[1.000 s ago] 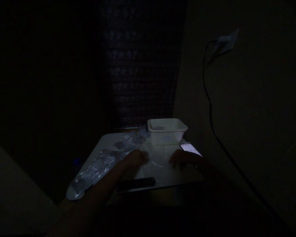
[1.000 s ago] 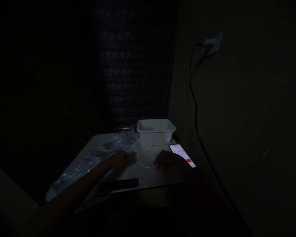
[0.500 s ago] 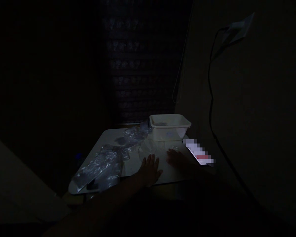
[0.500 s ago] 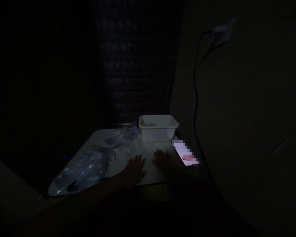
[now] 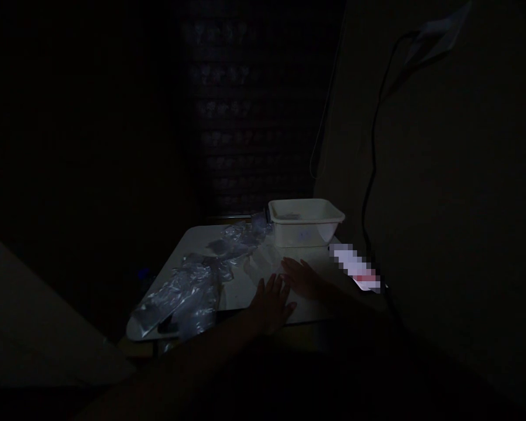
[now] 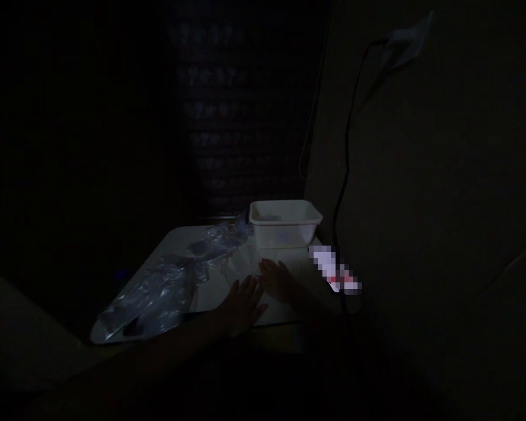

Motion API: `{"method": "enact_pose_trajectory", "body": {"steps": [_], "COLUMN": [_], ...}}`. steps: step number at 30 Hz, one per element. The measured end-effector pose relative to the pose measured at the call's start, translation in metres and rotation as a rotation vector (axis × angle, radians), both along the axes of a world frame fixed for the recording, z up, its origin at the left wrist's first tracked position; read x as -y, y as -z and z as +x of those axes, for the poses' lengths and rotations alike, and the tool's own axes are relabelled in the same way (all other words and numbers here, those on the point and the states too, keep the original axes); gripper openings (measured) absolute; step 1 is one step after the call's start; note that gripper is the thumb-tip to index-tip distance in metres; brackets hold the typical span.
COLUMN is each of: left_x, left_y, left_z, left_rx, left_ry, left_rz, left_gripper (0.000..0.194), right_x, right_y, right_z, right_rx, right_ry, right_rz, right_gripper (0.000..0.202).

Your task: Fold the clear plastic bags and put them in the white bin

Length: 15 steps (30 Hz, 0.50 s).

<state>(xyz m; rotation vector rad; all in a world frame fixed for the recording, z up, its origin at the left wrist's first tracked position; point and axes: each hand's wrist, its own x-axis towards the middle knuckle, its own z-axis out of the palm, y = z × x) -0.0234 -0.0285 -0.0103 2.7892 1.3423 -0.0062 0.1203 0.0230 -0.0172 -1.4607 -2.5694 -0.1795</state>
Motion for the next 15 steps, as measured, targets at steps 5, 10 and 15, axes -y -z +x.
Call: {"method": "enact_pose_trajectory", "body": {"steps": [5, 10, 15], "left_x": [0.001, 0.001, 0.013], "left_y": [-0.005, -0.015, -0.021], "left_z": [0.000, 0.002, 0.011], "left_rx": [-0.017, 0.001, 0.032], "left_ry": [-0.007, -0.005, 0.099], "left_rz": [-0.019, -0.008, 0.022], "left_gripper": [0.059, 0.056, 0.054], "right_x": [-0.004, -0.004, -0.002], "right_y": [-0.002, -0.021, -0.023], "right_z": [0.004, 0.035, 0.062], "right_rx": [-0.024, -0.043, -0.117], "right_ry": [0.015, 0.329, 0.618], "right_rz": [-0.017, 0.049, -0.004], "right_gripper": [0.041, 0.034, 0.025]}}
